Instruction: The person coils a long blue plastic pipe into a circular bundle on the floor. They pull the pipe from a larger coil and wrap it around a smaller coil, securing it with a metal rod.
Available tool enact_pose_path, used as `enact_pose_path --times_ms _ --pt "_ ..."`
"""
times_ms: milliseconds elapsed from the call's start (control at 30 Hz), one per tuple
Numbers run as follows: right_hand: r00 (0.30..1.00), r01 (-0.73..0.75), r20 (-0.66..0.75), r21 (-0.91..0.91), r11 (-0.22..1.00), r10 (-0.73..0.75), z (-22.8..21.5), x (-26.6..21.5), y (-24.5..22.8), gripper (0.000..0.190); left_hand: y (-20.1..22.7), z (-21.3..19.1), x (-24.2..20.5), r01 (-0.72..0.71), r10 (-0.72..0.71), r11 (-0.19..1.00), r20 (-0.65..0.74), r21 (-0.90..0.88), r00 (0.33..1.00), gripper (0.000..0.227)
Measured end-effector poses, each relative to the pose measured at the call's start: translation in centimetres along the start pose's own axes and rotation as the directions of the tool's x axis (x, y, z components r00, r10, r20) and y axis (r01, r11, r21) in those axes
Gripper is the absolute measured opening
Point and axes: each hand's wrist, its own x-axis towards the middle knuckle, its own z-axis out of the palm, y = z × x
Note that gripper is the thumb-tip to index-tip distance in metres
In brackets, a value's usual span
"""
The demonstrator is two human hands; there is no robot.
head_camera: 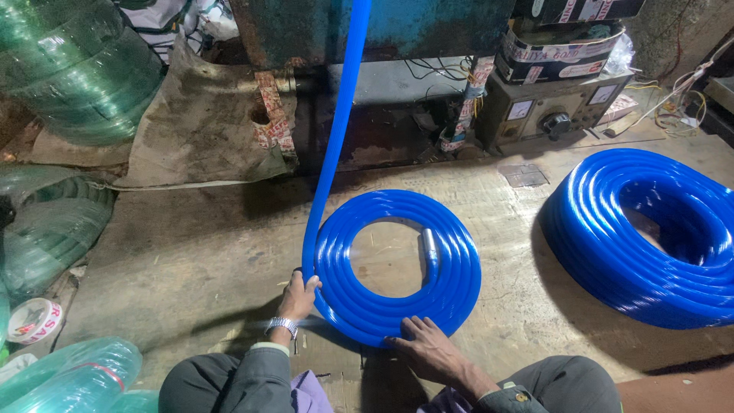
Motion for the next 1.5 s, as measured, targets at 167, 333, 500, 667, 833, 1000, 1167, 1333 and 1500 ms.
enact_pose_path --times_ms 167,333,500,667,833,1000,1167,1333,1500 --pt "0.998 -0.032 0.061 0.041 0.999 0.029 -1.1 0.0 -0.4 0.039 -1.5 1.1 2.0 -0.036 0.036 0.999 -0.045 -0.004 0.998 0.037" --pt "0.996 -0.048 0.074 0.054 0.997 0.044 -1.2 0.1 -0.5 0.036 -3.3 2.0 3.9 -0.071 0.069 0.997 -0.086 -0.022 0.994 0.055" --pt "0.997 -0.040 0.072 0.037 0.998 0.037 -1.3 0.1 -0.5 0.041 -3.2 1.8 3.9 -0.064 0.063 0.998 -0.086 -0.007 0.994 0.049" --pt "0.994 -0.048 0.104 0.052 0.998 0.042 -1.2 0.3 -0.3 0.038 -4.5 2.4 5.2 -0.074 0.077 0.997 -0.101 0.034 0.992 0.046" --pt "0.997 -0.005 0.073 0.000 1.000 0.005 -0.3 0.0 0.2 0.046 -5.6 3.3 6.3 -0.100 0.101 0.995 -0.117 0.020 0.988 0.046" --pt "0.985 -0.085 0.155 0.093 0.992 0.070 -1.0 0.3 -0.2 0.039 -4.9 3.1 5.7 -0.088 0.083 0.996 -0.126 -0.032 0.989 0.066" --pt "0.979 -0.056 0.201 0.058 0.997 0.044 0.1 0.1 0.7 0.053 -5.0 3.0 5.9 -0.067 0.063 0.997 -0.112 -0.029 0.992 0.065" --pt "0.991 -0.039 0.131 0.072 0.997 0.029 0.2 0.1 0.8 0.045 -3.9 2.8 5.2 -0.069 0.063 0.996 -0.101 -0.049 0.993 0.069" --pt "0.980 -0.053 0.198 0.095 0.994 0.033 0.6 0.1 1.5 0.034 -3.8 3.2 5.7 -0.053 0.049 0.998 -0.119 -0.031 0.992 0.073"
